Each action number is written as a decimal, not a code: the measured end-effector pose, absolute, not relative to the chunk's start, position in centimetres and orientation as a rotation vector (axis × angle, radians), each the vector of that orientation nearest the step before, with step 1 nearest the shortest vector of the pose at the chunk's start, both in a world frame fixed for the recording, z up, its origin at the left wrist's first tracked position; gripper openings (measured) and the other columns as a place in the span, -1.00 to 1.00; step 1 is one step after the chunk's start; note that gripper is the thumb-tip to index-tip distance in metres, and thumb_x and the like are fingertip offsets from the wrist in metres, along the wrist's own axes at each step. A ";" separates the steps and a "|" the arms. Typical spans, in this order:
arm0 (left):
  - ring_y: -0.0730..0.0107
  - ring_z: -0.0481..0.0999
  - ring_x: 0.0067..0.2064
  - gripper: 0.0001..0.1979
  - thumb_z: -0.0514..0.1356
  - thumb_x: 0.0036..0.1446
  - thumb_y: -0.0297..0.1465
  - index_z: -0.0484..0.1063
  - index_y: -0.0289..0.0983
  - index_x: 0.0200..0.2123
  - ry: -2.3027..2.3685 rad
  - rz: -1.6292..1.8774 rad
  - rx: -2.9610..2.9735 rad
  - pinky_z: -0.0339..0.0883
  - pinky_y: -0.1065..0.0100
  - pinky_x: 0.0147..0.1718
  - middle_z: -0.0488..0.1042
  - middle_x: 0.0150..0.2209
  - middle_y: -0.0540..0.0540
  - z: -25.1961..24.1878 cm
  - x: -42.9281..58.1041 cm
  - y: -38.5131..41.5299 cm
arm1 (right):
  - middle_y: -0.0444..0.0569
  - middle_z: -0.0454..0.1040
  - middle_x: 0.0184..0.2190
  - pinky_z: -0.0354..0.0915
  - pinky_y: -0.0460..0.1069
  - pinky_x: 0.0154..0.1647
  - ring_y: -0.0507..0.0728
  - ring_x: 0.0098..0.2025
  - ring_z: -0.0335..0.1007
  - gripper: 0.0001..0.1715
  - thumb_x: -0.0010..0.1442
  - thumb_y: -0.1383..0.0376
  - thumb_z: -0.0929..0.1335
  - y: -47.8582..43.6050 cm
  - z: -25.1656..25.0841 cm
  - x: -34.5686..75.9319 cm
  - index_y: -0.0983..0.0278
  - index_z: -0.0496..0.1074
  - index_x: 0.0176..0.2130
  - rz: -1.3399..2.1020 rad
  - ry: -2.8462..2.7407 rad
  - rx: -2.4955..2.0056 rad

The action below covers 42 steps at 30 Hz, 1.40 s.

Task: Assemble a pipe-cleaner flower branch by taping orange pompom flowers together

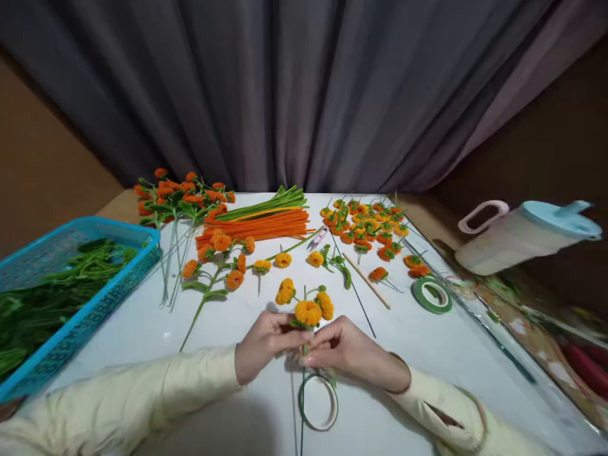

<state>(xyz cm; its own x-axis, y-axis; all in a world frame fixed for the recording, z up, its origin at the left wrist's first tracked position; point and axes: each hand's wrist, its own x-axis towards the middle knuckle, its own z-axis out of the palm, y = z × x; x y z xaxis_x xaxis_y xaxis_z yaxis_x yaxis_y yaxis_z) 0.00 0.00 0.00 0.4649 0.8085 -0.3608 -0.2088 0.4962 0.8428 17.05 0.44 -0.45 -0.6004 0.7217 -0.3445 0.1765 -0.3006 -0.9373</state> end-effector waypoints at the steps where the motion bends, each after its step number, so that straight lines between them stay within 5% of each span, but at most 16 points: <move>1: 0.66 0.04 -0.64 -0.73 0.37 -0.22 -0.27 0.45 -0.37 -0.57 0.864 0.726 0.825 -0.02 0.50 -0.61 0.21 -0.70 0.12 0.0 0.0 0.1 | -0.25 0.11 -0.74 -0.19 -0.13 -0.66 -0.13 -0.65 -0.12 -0.60 -0.13 0.13 0.47 0.5 -0.3 17.0 0.49 0.51 -0.52 1.954 -1.564 -1.141; 21: 0.64 0.05 -0.63 -0.65 0.32 -0.18 -0.18 0.41 -0.39 -0.58 0.900 0.676 0.999 -0.11 0.48 -0.65 0.17 -0.70 0.12 -0.5 -0.2 0.6 | -0.29 0.06 -0.78 -0.18 -0.15 -0.70 -0.15 -0.68 -0.16 -0.66 -0.08 0.16 0.45 1.2 0.4 17.3 0.45 0.51 -0.52 1.956 -1.621 -1.080; 28: 0.63 0.07 -0.63 -0.70 0.33 -0.22 -0.23 0.43 -0.39 -0.59 0.958 0.655 0.999 -0.10 0.47 -0.64 0.22 -0.69 0.09 -0.3 -0.4 0.9 | -0.20 0.30 -0.73 -0.03 -0.19 -0.76 -0.12 -0.74 0.07 -0.58 -0.07 0.13 0.44 3.4 1.4 20.1 0.42 0.52 -0.30 2.123 -1.822 -1.061; 33: 0.61 0.09 -0.64 -0.69 0.29 -0.17 -0.21 0.43 -0.39 -0.60 0.974 0.634 1.041 -0.09 0.46 -0.64 0.19 -0.71 0.08 -0.5 -0.5 1.2 | -0.26 0.22 -0.75 -0.09 -0.18 -0.77 -0.12 -0.74 -0.04 -0.68 -0.05 0.14 0.42 4.9 1.0 20.6 0.39 0.45 -0.42 1.722 -1.820 -1.290; 42: 0.60 0.10 -0.61 -0.69 0.29 -0.14 -0.22 0.39 -0.37 -0.61 0.967 0.650 1.020 -0.09 0.47 -0.63 0.21 -0.69 0.08 -0.6 -0.5 1.1 | -0.11 0.27 -0.48 0.14 -0.12 -0.44 0.01 -0.46 0.17 -0.93 0.09 0.42 0.26 3.2 -0.5 18.9 0.31 0.30 -0.42 0.774 -2.401 -1.024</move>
<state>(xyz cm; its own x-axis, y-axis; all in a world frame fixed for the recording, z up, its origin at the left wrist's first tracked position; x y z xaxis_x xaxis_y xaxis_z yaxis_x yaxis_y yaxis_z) -0.48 1.06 -0.64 0.4467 0.8218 -0.3537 -0.0177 0.4034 0.9149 18.90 3.24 -0.46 -0.6427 0.7505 0.1540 0.5191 0.5745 -0.6328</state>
